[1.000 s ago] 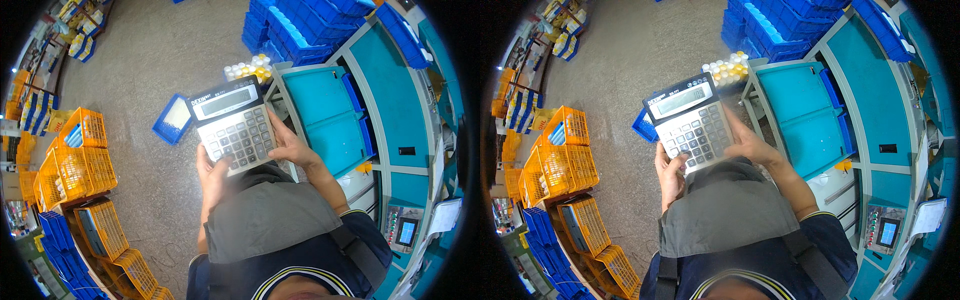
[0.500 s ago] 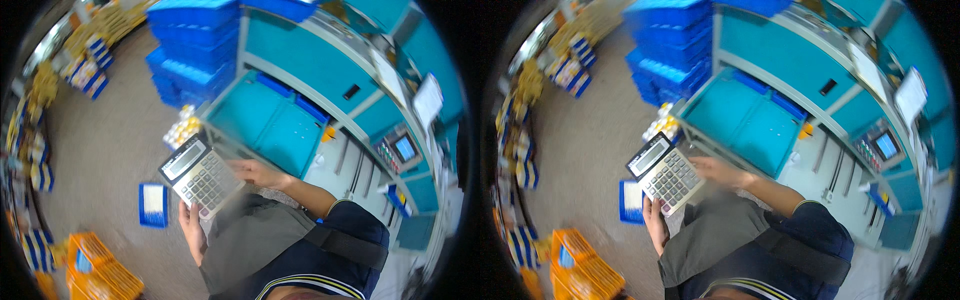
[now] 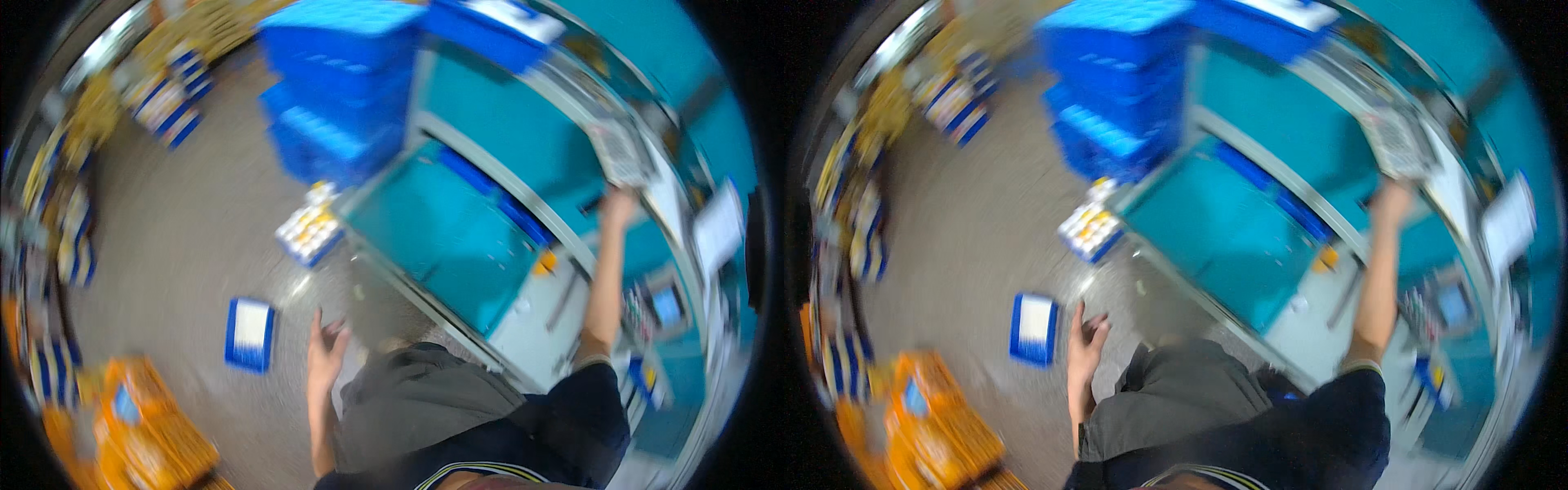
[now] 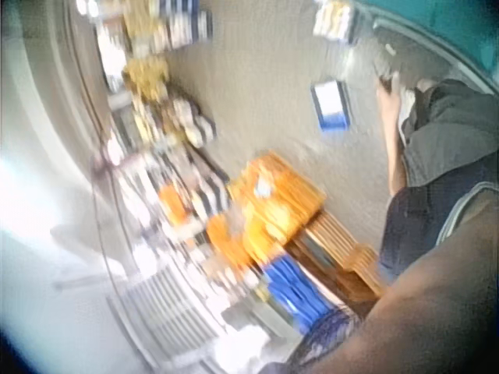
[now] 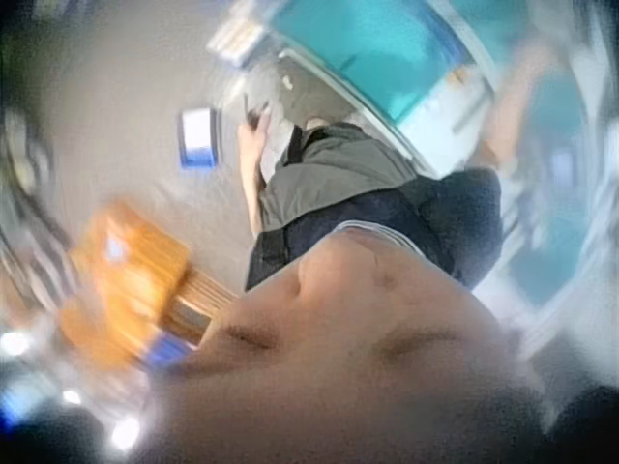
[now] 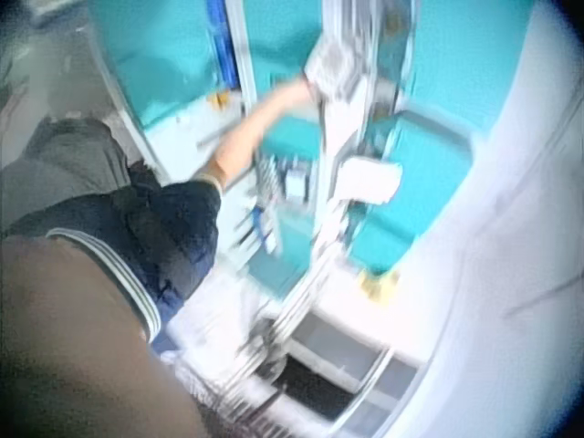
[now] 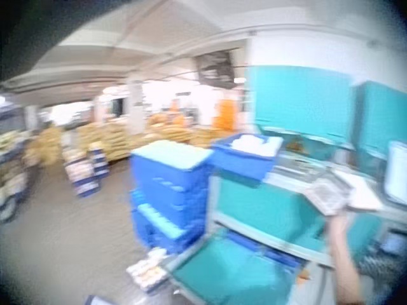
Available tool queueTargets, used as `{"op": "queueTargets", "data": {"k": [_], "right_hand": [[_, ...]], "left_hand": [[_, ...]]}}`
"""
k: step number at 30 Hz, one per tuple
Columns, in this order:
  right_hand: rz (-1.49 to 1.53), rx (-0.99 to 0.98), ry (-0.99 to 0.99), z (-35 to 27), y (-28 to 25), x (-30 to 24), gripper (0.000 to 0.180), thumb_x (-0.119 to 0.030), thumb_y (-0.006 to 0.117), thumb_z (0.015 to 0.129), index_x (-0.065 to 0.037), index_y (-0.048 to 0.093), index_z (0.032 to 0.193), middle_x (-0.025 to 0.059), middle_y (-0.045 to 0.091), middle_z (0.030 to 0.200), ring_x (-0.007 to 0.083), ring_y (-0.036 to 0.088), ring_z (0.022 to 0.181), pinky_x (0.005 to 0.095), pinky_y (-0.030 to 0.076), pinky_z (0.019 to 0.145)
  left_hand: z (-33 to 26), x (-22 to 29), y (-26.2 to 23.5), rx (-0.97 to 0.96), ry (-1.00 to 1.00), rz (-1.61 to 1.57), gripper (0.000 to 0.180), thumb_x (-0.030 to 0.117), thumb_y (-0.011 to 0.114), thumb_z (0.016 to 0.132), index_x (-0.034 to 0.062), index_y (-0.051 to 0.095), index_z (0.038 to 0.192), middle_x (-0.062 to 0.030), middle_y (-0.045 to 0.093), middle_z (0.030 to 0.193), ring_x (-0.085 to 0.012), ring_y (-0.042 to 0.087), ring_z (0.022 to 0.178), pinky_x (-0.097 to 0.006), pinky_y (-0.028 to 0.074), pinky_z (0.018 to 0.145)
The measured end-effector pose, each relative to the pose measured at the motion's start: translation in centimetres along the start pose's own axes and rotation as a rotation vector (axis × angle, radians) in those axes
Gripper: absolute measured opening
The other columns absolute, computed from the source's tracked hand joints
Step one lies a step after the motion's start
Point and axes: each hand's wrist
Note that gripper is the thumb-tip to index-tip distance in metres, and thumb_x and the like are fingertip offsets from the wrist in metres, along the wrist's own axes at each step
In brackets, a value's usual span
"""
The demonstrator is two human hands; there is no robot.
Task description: The person uses a calculator to record a value, then wipes a machine surface with a cloth. They open a machine panel, interact with a touchscreen using a stylus, and place a tray of small containers onto the machine. The person continues to operate the touchscreen while the machine processes the containers.
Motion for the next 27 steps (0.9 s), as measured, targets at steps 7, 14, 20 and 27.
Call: {"op": "queueTargets", "data": {"k": [7, 14, 20, 27], "right_hand": [[1.606, 0.177, 0.199, 5.1, 1.0, -10.1, 0.041, -0.02, 0.054, 0.103, 0.004, 0.059, 0.136, 0.02, 0.067, 0.127, 0.0315, 0.066, 0.115, 0.0445, 0.051, 0.102], [1.887, -1.549, -0.456, -24.7, -16.4, -41.8, 0.056, -0.017, 0.062, 0.101, 0.007, 0.041, 0.147, 0.0203, 0.061, 0.134, 0.0275, 0.064, 0.116, 0.0403, 0.052, 0.102], [1.341, -2.141, -1.297, -43.6, -33.9, -53.6, 0.047, -0.021, 0.058, 0.106, 0.001, 0.046, 0.146, 0.0153, 0.064, 0.132, 0.0209, 0.067, 0.11, 0.0356, 0.057, 0.092], [0.729, -2.161, -1.067, -65.3, -34.1, -67.6, 0.038, -0.022, 0.058, 0.104, 0.0, 0.057, 0.135, 0.0143, 0.069, 0.122, 0.0223, 0.068, 0.106, 0.0362, 0.057, 0.086]], "left_hand": [[-3.1, 4.7, -6.6, 0.873, 0.324, 0.359, 0.126, 0.006, 0.08, 0.086, 0.0105, -0.021, 0.161, -0.0173, 0.074, 0.106, -0.0187, 0.068, 0.076, -0.034, 0.057, 0.076], [-9.3, 2.3, -15.6, 1.228, 0.257, 0.493, 0.083, 0.006, 0.073, 0.09, 0.005, 0.027, 0.159, -0.0153, 0.074, 0.1, -0.0222, 0.07, 0.082, -0.033, 0.056, 0.075], [-15.1, -13.7, -21.3, 0.353, -0.852, 0.623, 0.076, 0.038, 0.075, 0.088, 0.0093, 0.045, 0.151, -0.0282, 0.067, 0.122, -0.0448, 0.065, 0.114, -0.054, 0.053, 0.097], [-17.6, -37.3, -27.2, 0.605, -0.804, 0.119, 0.083, 0.033, 0.075, 0.087, 0.0016, 0.037, 0.154, -0.0289, 0.06, 0.137, -0.0467, 0.057, 0.126, -0.053, 0.047, 0.104]]}}
Point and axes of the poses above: each hand's wrist, its own z-axis towards the middle knuckle, its own y-axis out of the palm, x = y × z
